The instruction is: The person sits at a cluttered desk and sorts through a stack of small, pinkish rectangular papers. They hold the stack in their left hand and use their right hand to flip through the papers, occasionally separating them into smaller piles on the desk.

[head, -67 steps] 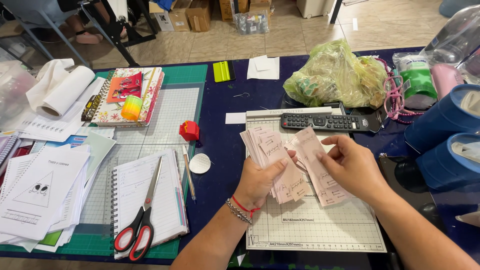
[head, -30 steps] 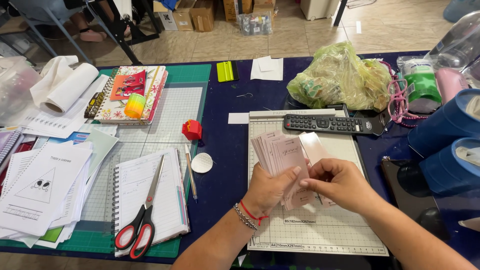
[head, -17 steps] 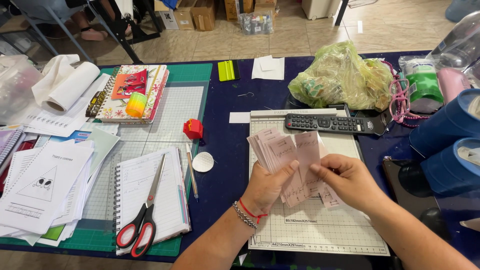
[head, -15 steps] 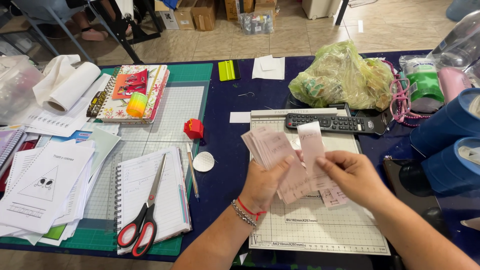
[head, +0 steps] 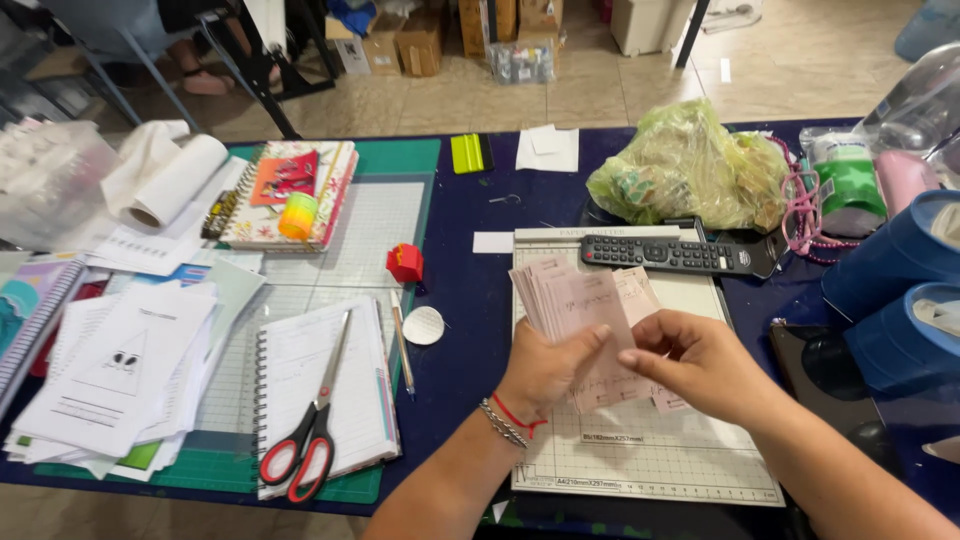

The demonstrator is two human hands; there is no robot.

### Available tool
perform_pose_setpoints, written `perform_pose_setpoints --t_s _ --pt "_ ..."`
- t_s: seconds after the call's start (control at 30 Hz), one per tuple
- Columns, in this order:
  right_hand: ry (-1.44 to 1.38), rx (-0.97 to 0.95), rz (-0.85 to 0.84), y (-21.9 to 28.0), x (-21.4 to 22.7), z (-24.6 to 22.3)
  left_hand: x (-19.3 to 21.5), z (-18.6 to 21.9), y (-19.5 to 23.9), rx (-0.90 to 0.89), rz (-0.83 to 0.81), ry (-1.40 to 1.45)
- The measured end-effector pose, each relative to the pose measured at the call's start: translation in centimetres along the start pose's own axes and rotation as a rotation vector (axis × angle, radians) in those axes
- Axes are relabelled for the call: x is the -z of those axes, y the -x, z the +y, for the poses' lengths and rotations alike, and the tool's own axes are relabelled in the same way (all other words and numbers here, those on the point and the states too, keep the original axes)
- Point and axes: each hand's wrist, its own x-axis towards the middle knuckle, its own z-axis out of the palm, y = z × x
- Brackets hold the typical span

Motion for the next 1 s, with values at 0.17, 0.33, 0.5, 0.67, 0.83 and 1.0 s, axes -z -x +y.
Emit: perform_pose_setpoints --t_s 0.17,0.33,0.5,0.67,0.83,1.0 --pt "-0.061 -0.002 0.049 0.5 -0.7 -0.7 1.0 1.7 2.1 0.040 0.022 0.020" --pt "-0.059 -0.040 0.064 3.3 -2.9 -1.9 5.1 1.5 7.0 0.113 0.108 0.354" --pt "0.660 -0.012 -0.059 4.7 -4.9 -2.7 9.7 0.4 10.4 0.068 0.125 0.480" --pt "0.829 0.247 0.108 7.6 -5.6 -4.3 9.2 0.3 13.0 -0.031 0.084 0.420" --pt "0.179 0.078 0.080 11.5 -9.5 -5.7 7.3 0.3 14.6 -0.019 0.131 0.280" --pt "-0.272 -0.026 0.146 11.4 -10.9 -0.5 6.2 1.1 16.3 -0.025 0.120 0.108"
